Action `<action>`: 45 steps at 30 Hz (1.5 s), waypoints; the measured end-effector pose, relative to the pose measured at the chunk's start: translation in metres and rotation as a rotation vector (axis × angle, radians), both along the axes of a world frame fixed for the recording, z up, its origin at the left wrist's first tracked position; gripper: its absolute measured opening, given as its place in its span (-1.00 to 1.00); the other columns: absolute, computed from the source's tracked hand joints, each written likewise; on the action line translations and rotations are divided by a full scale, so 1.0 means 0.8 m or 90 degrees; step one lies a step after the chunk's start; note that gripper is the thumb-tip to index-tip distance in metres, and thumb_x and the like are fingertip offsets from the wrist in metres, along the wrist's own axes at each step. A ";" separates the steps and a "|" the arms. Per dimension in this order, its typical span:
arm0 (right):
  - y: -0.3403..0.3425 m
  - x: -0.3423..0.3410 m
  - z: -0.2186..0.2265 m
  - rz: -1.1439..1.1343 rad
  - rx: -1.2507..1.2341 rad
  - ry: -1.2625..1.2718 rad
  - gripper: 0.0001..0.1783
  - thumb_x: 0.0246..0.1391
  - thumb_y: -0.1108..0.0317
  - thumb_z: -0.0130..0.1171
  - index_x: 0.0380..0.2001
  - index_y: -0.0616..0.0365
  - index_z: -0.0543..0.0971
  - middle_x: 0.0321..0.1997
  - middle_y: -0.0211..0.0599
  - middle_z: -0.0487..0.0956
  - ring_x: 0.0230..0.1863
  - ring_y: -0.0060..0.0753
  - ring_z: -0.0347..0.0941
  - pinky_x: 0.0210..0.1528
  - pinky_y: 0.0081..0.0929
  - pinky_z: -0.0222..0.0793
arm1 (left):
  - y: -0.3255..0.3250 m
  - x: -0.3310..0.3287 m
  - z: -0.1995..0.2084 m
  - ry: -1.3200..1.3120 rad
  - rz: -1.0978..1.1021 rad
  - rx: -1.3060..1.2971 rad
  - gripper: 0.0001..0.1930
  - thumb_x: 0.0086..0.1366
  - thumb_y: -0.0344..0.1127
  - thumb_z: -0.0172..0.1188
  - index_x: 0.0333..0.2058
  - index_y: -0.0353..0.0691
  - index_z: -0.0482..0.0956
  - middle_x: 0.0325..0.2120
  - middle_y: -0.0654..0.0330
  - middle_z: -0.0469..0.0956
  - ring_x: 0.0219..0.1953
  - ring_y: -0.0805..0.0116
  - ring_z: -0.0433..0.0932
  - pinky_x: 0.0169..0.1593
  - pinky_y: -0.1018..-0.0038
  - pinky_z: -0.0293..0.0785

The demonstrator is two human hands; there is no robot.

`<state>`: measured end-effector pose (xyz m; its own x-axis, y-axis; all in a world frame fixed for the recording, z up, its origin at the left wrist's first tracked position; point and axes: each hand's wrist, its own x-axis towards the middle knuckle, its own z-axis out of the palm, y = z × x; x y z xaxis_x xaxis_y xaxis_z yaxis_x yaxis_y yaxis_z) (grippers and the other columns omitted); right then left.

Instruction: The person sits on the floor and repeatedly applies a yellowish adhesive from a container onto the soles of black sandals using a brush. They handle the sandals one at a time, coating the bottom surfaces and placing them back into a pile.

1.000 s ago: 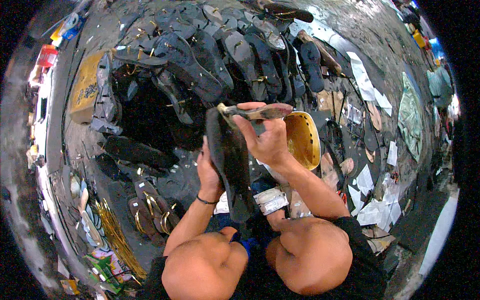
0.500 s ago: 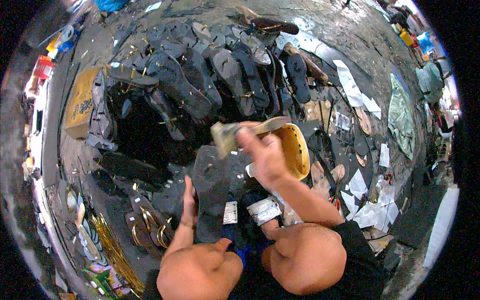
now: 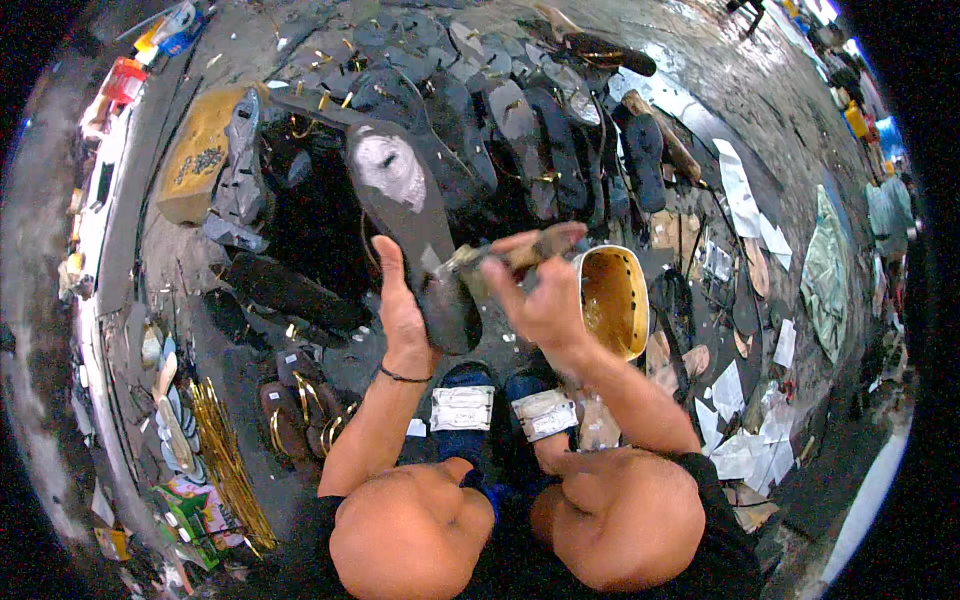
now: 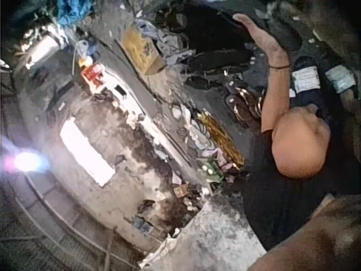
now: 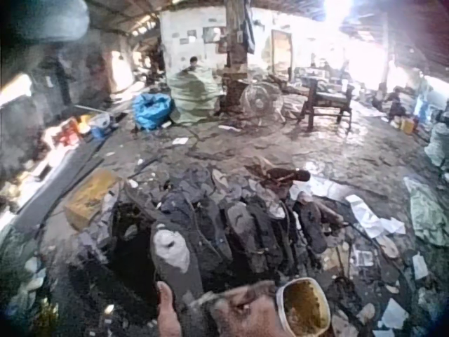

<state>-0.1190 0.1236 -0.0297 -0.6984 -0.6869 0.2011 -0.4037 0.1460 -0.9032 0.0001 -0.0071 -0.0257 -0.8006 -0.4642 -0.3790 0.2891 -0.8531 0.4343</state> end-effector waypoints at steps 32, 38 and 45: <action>0.055 -0.021 0.065 0.076 0.090 -0.400 -0.70 0.14 0.18 0.33 -0.28 0.21 0.59 -0.32 -0.35 0.66 -0.32 -0.58 0.53 -0.22 -0.50 0.45 | 0.003 -0.006 -0.004 0.151 0.059 0.281 -0.17 0.20 0.45 0.05 0.04 -0.29 0.49 -0.13 -0.04 0.61 -0.17 0.06 0.63 -0.11 0.14 0.63; 0.034 0.032 0.029 0.236 0.054 -0.439 -0.60 0.08 0.13 0.38 -0.19 0.25 0.61 -0.32 -0.34 0.66 -0.30 -0.56 0.49 -0.17 -0.43 0.47 | -0.001 0.029 -0.032 0.013 -0.015 -0.077 -0.34 0.38 0.19 0.01 0.19 -0.28 0.35 0.05 0.03 0.52 0.06 0.19 0.54 0.13 0.21 0.50; -0.021 -0.183 0.023 -0.059 -0.031 -0.392 -0.75 0.13 0.16 0.33 -0.33 0.13 0.66 -0.34 -0.47 0.63 -0.33 -0.60 0.47 -0.22 -0.47 0.46 | -0.027 0.241 -0.057 -0.863 0.016 -1.168 -0.35 0.14 -0.18 0.38 0.15 -0.34 0.39 0.12 -0.14 0.42 0.18 -0.15 0.32 0.26 0.06 0.18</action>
